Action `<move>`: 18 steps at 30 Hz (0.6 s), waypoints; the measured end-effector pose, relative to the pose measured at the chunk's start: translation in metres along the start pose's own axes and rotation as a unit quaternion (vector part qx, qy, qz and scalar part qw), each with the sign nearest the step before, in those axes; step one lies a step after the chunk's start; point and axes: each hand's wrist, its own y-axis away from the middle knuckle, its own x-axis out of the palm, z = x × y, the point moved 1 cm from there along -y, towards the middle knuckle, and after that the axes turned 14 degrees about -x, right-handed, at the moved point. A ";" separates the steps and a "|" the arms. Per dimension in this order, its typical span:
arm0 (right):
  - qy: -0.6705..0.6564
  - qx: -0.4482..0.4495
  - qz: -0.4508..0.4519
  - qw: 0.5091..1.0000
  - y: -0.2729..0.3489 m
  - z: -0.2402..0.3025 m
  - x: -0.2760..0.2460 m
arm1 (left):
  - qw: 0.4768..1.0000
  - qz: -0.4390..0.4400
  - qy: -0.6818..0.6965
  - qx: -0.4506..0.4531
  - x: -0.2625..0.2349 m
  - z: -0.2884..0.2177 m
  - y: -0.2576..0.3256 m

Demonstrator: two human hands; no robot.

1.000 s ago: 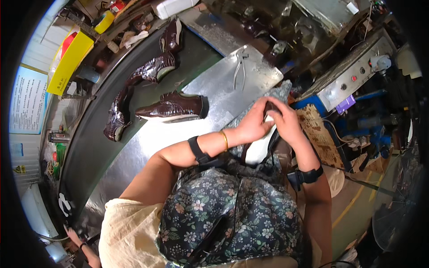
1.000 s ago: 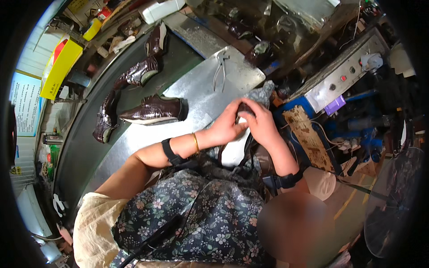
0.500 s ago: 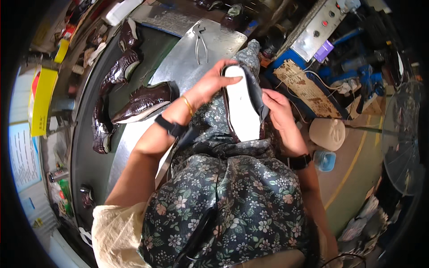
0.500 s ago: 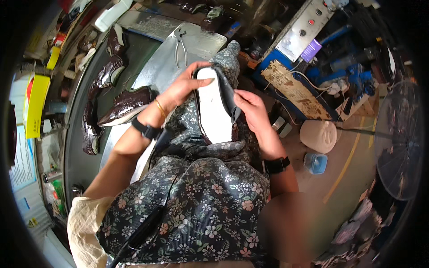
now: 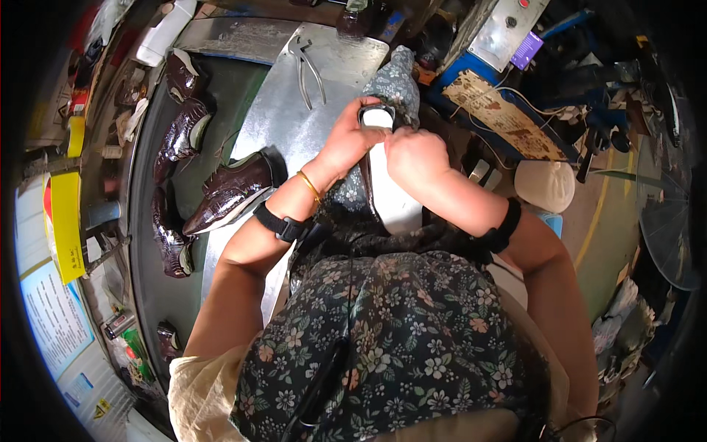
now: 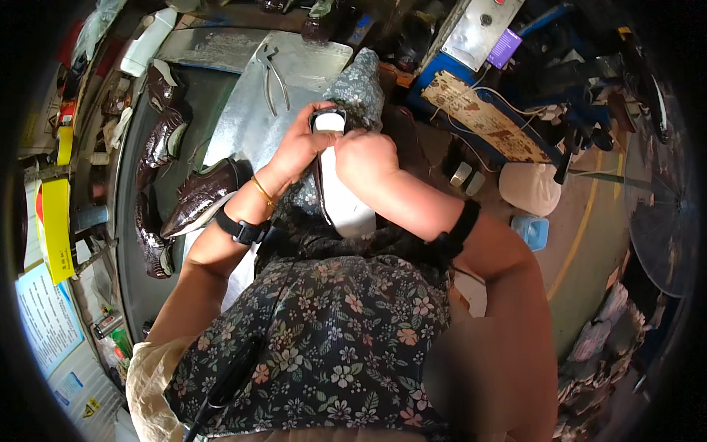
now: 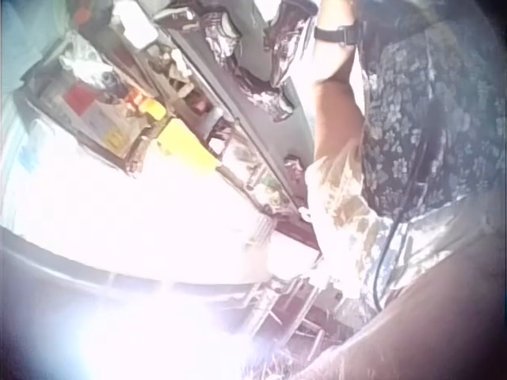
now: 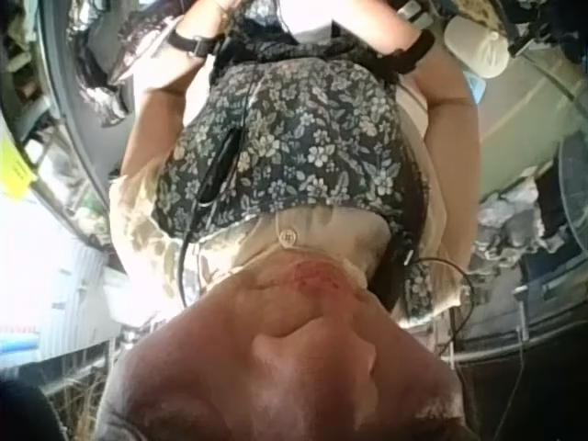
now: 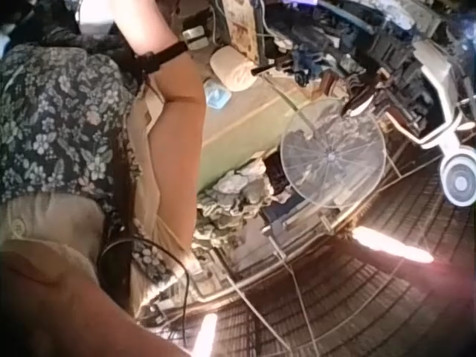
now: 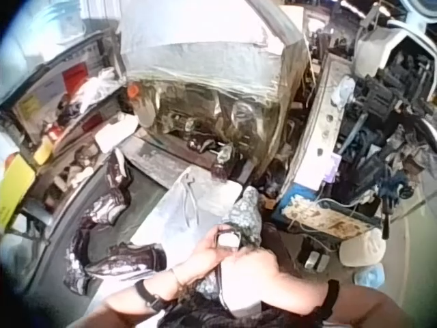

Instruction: Manufacturing and finishing shoes by trimming edges and shaping with tools on a production line.

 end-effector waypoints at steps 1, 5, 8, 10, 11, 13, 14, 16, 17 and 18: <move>0.035 -0.012 -0.025 0.999 -0.003 -0.001 0.003 | 1.000 -0.006 -0.007 -0.014 -0.003 -0.003 0.000; -0.293 0.053 0.013 0.954 0.018 -0.018 0.005 | 1.000 0.003 0.005 -0.009 -0.003 -0.006 0.005; -0.706 0.001 -0.119 0.698 0.068 -0.005 0.008 | 0.992 0.086 0.084 -0.045 -0.004 -0.011 0.008; -0.773 0.064 -0.090 0.624 0.074 0.009 -0.009 | 0.919 0.184 0.349 0.010 -0.022 0.000 0.005; -0.832 0.106 -0.064 0.542 0.073 0.010 -0.007 | 0.926 0.006 0.376 0.033 -0.006 0.019 0.006; -0.786 0.101 -0.084 0.603 0.051 0.011 0.001 | 0.974 -0.222 0.038 0.006 0.004 0.052 0.005; -0.736 0.111 -0.105 0.659 0.049 0.014 0.009 | 0.928 -0.326 -0.178 0.033 0.014 0.037 0.020; -0.715 0.109 -0.082 0.686 0.043 0.018 0.019 | 0.753 -0.308 -0.578 -0.066 0.019 -0.010 0.033; -0.669 0.125 -0.076 0.729 0.042 0.020 0.028 | 0.719 -0.297 -0.628 -0.018 0.019 -0.015 0.033; -0.619 0.139 -0.070 0.770 0.040 0.021 0.034 | 0.681 -0.285 -0.674 0.030 0.019 -0.020 0.033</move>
